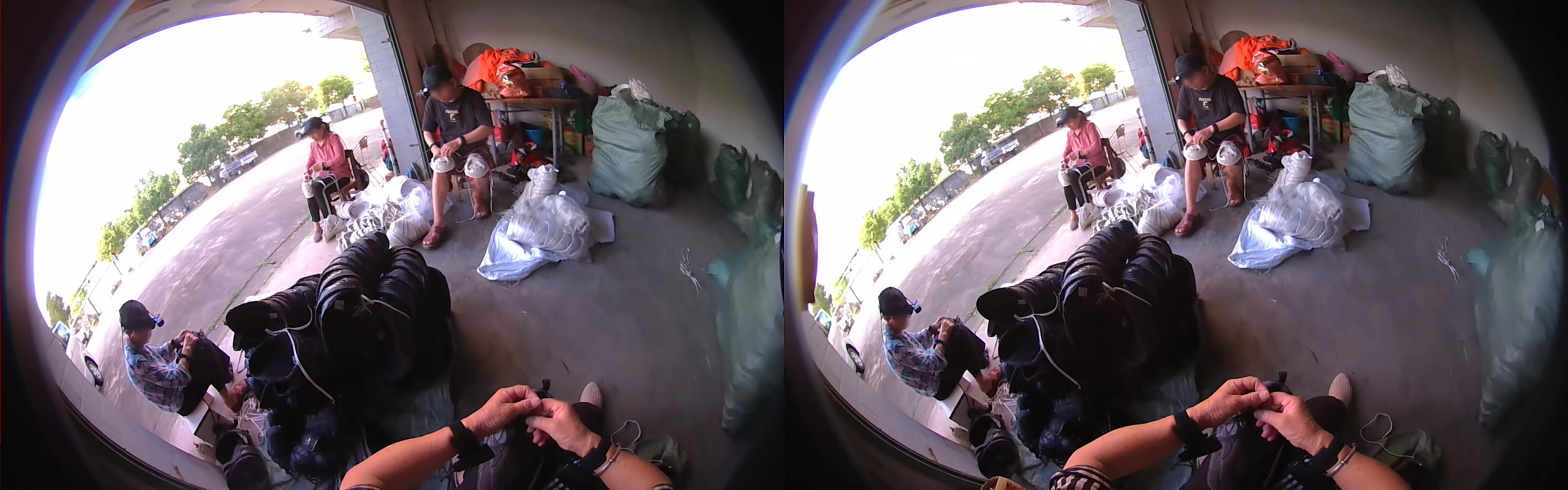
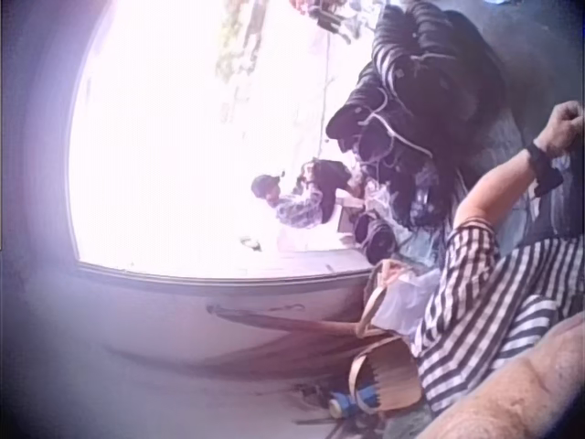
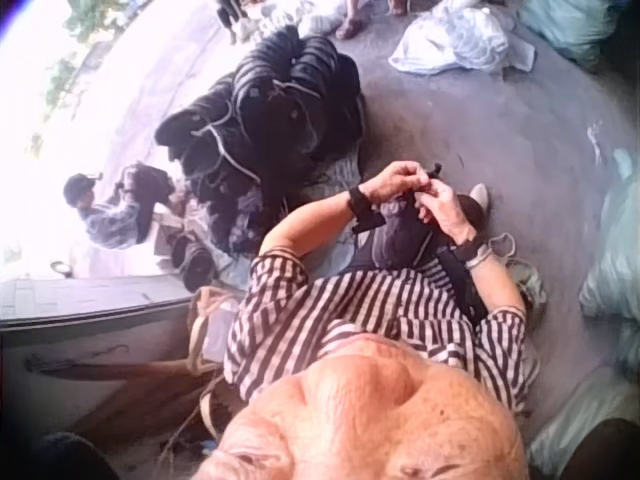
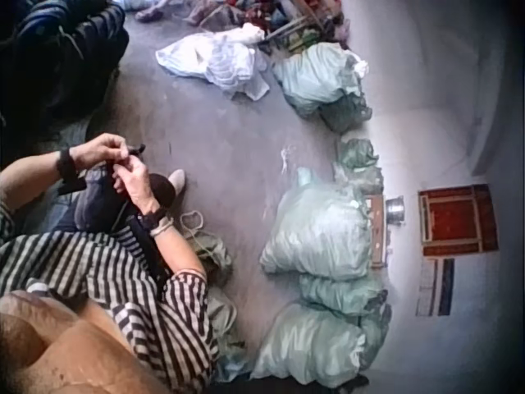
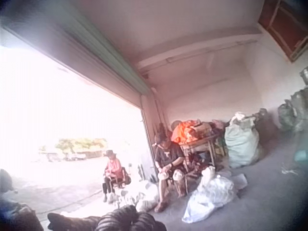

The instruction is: Thread shoelaces through the eyelets of a shoe.

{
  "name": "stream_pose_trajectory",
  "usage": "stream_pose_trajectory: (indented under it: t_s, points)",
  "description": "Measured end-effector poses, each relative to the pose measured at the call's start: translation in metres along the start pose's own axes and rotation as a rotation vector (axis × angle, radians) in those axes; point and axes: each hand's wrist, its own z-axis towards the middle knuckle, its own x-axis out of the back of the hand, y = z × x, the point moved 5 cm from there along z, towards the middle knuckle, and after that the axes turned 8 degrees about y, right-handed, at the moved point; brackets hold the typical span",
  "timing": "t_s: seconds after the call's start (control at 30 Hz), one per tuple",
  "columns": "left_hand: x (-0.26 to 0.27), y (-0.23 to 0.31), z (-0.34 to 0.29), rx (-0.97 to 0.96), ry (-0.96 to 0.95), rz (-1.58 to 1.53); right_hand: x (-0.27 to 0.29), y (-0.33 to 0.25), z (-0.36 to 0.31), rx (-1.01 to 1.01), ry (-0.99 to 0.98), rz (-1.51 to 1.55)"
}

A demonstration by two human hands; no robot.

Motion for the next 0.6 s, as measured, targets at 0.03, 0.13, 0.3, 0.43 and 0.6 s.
stream_pose_trajectory:
  t_s: [0.03,0.13,0.3,0.43,0.6]
  points:
    - [0.001,-0.001,0.002,-0.002,-0.014,0.024,-0.003,0.001,0.0,-0.004,-0.016,0.013]
    - [0.005,-0.006,0.011,0.013,0.048,0.099,0.0,-0.01,-0.005,-0.139,0.078,0.049]
    - [-0.007,0.007,0.015,-0.032,-0.048,0.361,0.026,-0.109,-0.048,0.339,0.14,0.203]
    - [-0.041,0.042,0.012,-0.106,-0.294,0.506,0.024,-0.163,-0.084,0.691,0.034,0.183]
    - [-0.06,0.057,-0.003,-0.095,-0.224,0.354,0.029,-0.148,-0.082,0.651,0.088,0.214]
